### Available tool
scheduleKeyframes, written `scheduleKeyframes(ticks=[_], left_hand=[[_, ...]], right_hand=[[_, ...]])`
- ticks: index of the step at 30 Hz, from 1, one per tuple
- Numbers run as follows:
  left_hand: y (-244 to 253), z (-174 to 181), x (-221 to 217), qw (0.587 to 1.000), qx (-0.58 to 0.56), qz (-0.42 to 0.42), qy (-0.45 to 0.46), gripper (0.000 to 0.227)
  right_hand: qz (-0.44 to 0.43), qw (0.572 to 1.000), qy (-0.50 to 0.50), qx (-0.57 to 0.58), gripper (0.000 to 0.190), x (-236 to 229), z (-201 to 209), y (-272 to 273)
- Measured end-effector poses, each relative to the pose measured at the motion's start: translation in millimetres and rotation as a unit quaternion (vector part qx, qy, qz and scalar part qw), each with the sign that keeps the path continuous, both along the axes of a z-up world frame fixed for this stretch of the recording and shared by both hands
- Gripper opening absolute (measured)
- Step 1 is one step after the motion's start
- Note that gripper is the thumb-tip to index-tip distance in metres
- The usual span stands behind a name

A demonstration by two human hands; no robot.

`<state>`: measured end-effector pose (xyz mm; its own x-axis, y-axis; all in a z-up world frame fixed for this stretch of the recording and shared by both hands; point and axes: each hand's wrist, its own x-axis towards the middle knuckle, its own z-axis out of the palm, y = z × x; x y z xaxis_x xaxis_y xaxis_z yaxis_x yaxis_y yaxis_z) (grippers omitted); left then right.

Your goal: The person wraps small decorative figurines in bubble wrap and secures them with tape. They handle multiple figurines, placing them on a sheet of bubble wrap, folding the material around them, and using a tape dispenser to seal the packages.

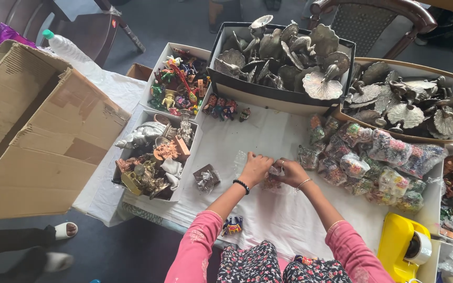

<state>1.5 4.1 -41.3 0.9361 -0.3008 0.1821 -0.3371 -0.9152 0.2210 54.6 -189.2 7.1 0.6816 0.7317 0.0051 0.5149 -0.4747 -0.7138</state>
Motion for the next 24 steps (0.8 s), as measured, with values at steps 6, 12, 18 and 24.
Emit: scheduleKeyframes(ticks=[6, 12, 18, 24], left_hand=[[9.0, 29.7, -5.7, 0.996, -0.057, -0.046, 0.06, 0.032], [14.6, -3.0, -12.0, 0.998, -0.03, -0.056, 0.003, 0.028], [15.8, -10.0, -27.0, 0.994, 0.013, -0.104, -0.015, 0.018], [22.1, 21.7, -45.8, 0.99, -0.025, -0.139, 0.024, 0.03]], right_hand=[[-0.035, 0.999, -0.005, 0.012, 0.029, -3.3, -13.1, -4.1], [-0.05, 0.999, 0.001, -0.012, 0.025, -9.8, -10.5, -0.6], [0.006, 0.987, -0.157, -0.035, 0.022, -24.0, -26.6, -9.9], [0.052, 0.982, -0.18, -0.019, 0.03, -42.6, 0.1, -25.0]])
